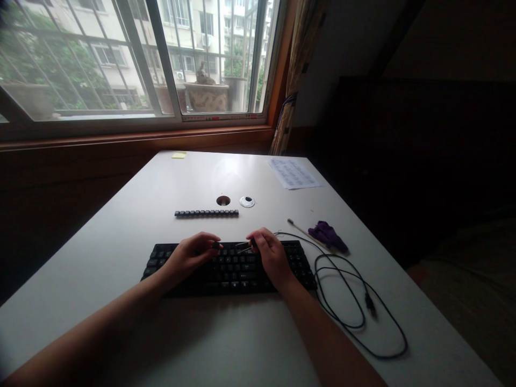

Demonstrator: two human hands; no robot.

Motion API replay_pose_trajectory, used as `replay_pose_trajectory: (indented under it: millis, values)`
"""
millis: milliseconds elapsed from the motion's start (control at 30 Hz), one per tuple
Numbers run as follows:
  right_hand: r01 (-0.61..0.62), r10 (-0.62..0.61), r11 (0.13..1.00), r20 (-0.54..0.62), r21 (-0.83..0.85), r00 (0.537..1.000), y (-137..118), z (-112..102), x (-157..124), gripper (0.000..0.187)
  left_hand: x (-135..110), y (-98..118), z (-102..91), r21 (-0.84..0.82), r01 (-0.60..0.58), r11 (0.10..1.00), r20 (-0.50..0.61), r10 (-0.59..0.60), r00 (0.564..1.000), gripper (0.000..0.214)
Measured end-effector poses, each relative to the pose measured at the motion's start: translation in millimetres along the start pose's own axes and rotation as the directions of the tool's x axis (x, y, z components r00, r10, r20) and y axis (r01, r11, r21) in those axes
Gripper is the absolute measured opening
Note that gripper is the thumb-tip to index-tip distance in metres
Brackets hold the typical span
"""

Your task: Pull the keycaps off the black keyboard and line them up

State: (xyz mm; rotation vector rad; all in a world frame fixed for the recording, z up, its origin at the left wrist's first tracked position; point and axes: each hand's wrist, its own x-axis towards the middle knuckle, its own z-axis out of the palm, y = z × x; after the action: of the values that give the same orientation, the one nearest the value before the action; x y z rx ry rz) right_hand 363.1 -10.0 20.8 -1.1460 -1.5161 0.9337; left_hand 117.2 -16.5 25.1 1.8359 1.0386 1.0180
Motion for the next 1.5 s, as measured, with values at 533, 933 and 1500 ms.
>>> replay_pose_trajectory:
  millis: [533, 933, 1500]
  values:
    - [0.007, -0.006, 1.0, -0.124, 0.006, 0.992, 3.9, -0.7, 0.8, 0.036, 0.2, -0.4, -0.5, -0.013, 0.048, 0.999, 0.031, -0.047, 0.998, 0.017]
    - [0.091, -0.099, 0.994, -0.152, -0.058, 0.983, 2.2, -0.4, 0.7, 0.036, -0.3, -3.6, 1.2, -0.165, 0.043, 0.985, -0.022, -0.047, 0.999, 0.027]
    - [0.197, -0.218, 0.968, -0.133, -0.157, 0.967, -1.5, 1.6, -1.2, 0.029, 3.1, -5.0, -6.5, -0.199, 0.058, 0.978, -0.249, -0.107, 0.962, 0.021]
